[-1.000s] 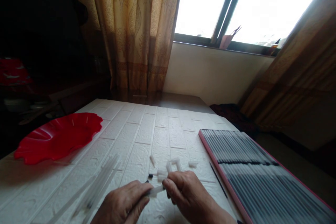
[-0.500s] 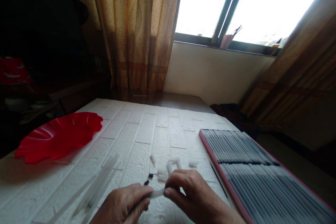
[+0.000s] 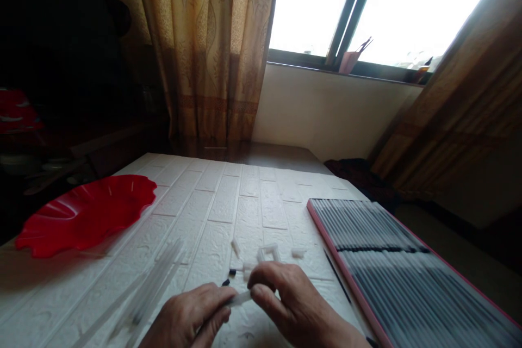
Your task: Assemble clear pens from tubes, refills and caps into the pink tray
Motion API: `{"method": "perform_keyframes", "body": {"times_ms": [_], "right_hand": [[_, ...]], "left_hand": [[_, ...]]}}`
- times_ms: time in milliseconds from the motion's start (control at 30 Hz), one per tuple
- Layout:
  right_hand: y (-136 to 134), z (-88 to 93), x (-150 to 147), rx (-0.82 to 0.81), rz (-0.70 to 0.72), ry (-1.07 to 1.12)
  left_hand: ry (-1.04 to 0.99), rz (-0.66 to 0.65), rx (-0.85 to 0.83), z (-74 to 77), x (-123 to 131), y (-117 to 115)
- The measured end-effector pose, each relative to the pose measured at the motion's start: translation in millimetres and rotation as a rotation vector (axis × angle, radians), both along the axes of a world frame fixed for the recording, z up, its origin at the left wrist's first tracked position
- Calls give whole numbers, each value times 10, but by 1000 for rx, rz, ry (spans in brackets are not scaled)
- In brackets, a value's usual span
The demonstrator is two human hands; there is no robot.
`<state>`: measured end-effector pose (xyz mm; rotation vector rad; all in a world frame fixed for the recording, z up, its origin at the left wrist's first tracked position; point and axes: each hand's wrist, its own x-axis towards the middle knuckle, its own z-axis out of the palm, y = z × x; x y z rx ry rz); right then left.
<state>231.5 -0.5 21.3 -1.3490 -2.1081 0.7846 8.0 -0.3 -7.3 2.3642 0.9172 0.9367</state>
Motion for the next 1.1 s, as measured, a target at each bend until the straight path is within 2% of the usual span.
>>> {"method": "perform_keyframes", "body": {"times_ms": [167, 300, 467, 567, 667, 833, 1000, 1100], "right_hand": [[-19, 69, 78, 145, 70, 68], [-5, 41, 81, 187, 90, -16], [26, -54, 22, 88, 45, -139], [46, -124, -5, 38, 7, -144], [49, -113, 0, 19, 10, -126], [17, -3, 28, 18, 47, -13], [25, -122, -23, -193, 18, 197], [58, -155, -13, -158, -6, 216]], "left_hand": [[-48, 11, 47, 8, 8, 22], [-15, -9, 41, -9, 7, 36], [46, -57, -9, -9, 19, 35], [67, -72, -46, -9, 27, 33], [44, -82, -48, -20, 27, 37], [-25, -13, -23, -25, 19, 30], [-44, -6, -56, -24, 16, 15], [-52, 59, 6, -14, -3, 46]]}}
